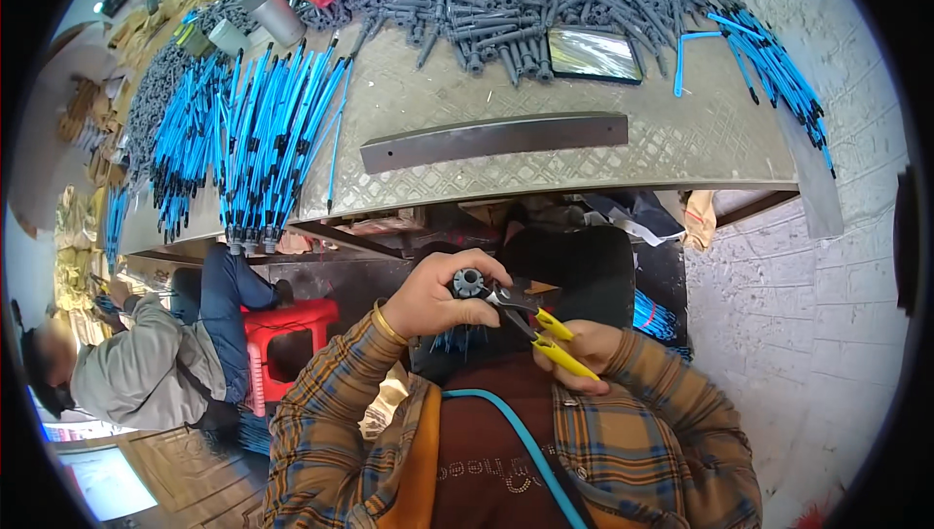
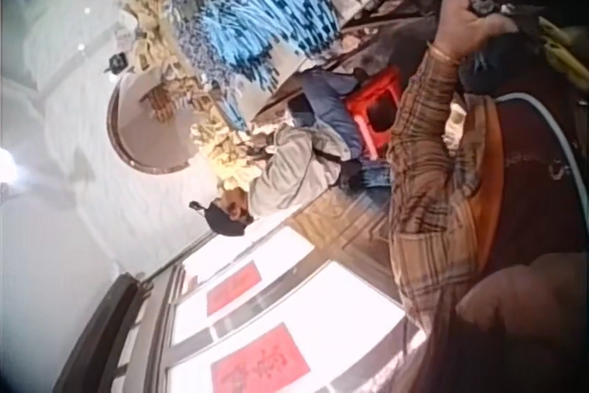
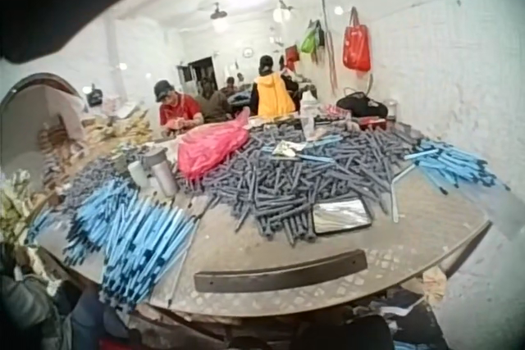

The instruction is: The person assembles umbrella ribs by threading the ribs into central hubs, securing the joints with wire, cutting wire with pliers, and aligning the ribs against a metal plate.

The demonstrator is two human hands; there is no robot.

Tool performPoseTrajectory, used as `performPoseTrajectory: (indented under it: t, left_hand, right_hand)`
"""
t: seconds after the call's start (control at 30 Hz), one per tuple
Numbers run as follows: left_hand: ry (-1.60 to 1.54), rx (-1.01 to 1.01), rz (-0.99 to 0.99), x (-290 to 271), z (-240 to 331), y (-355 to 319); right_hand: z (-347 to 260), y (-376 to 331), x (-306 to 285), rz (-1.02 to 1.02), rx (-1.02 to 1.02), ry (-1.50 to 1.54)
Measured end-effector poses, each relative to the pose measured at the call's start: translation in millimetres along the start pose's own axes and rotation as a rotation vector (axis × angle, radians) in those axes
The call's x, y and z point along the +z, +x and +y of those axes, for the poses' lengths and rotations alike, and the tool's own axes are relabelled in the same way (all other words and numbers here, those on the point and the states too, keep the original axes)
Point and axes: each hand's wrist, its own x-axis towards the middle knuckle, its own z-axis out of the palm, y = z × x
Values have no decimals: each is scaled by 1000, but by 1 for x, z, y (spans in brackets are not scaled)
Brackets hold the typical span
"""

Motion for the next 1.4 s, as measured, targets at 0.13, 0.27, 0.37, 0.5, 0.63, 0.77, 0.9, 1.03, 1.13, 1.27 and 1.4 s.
performPoseTrajectory:
  t: [0.13, 0.27, 0.37, 0.5, 0.63, 0.77, 0.9, 1.03, 1.13, 1.27, 1.4]
  left_hand:
    - [22, 52, 90, 0, -2, -1]
    - [3, 73, 172, 6, -9, 2]
    - [-3, 41, 129, 7, -4, 0]
    - [77, 54, 43, 4, -5, -3]
    - [-23, 60, -24, 7, -1, -9]
    - [-23, 62, -42, 5, 2, -8]
    - [-37, 39, -20, 10, 3, -4]
    - [-9, 38, -23, 14, 7, -2]
    - [-10, 15, -26, 14, 9, -4]
    - [-38, 8, -28, 15, 9, -4]
    - [-49, 24, -20, 12, 6, -5]
  right_hand:
    - [-37, -18, 55, 500, -14, -883]
    - [-39, -7, 96, 750, -428, -2054]
    - [-44, -11, 95, 702, -396, -1983]
    - [-36, -29, 74, 772, -342, -1865]
    - [-1, -13, 14, 163, 34, -225]
    - [-14, -18, 36, 300, 29, -334]
    - [-36, -32, 57, 405, 120, -587]
    - [-49, -36, 84, 473, 128, -626]
    - [-59, -36, 96, 468, 159, -647]
    - [-65, -37, 98, 480, 222, -684]
    - [-64, -34, 91, 477, 230, -724]
